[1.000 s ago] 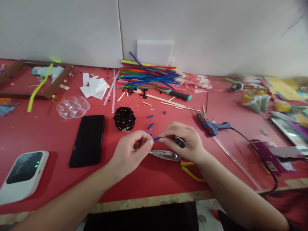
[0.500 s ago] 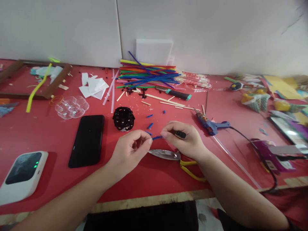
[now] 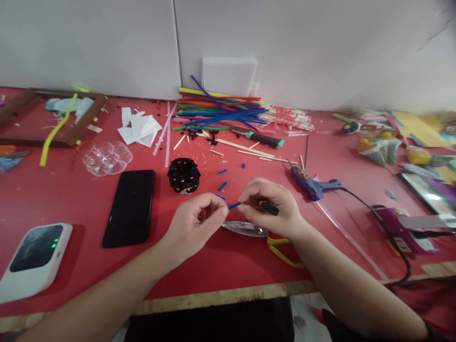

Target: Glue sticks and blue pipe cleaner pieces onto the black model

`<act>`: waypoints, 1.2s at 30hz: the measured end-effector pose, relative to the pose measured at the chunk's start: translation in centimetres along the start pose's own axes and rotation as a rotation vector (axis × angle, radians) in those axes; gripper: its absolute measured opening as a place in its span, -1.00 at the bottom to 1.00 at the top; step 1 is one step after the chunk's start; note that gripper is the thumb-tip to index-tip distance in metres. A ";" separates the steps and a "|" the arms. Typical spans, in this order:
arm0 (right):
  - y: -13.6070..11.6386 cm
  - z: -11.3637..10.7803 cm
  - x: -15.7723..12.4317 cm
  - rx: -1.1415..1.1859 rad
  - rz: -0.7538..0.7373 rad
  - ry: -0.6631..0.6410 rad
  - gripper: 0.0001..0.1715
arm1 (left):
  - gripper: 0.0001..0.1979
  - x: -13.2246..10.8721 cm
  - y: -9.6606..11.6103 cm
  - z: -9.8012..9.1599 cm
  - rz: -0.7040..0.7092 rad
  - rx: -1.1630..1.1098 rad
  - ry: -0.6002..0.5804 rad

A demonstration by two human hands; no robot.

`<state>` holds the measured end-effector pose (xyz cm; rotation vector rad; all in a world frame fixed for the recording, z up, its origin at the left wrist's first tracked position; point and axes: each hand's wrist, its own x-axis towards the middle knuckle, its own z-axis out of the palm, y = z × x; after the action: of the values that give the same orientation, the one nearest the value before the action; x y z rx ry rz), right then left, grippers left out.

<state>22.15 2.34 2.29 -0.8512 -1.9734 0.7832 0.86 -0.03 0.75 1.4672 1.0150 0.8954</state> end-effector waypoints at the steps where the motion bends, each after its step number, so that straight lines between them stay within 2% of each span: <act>1: 0.0 0.0 0.1 0.006 -0.002 -0.002 -0.91 | -0.83 0.0 0.0 0.0 -0.005 -0.008 -0.004; 9: 0.0 0.2 0.2 0.027 -0.140 -0.043 -0.85 | -0.83 0.2 0.1 0.0 -0.089 -0.091 -0.073; 15: 0.2 0.2 -0.2 0.097 -0.074 0.039 -0.61 | -0.79 0.3 0.3 -0.2 -0.127 -0.177 -0.098; 20: 0.0 0.0 0.0 0.071 -0.139 0.046 -0.75 | -0.78 0.3 0.2 -0.2 -0.181 -0.243 -0.119; 26: -0.3 -0.1 0.2 0.047 -0.135 0.034 -0.83 | -0.78 0.3 0.0 -0.2 -0.203 -0.300 -0.139; 36: -0.2 -0.1 0.2 0.035 -0.219 -0.007 -0.84 | -0.81 0.4 -0.1 -0.2 -0.267 -0.404 -0.173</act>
<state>22.13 2.39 2.59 -0.6001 -2.0119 0.6914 0.79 0.38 0.66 1.0224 0.8210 0.7157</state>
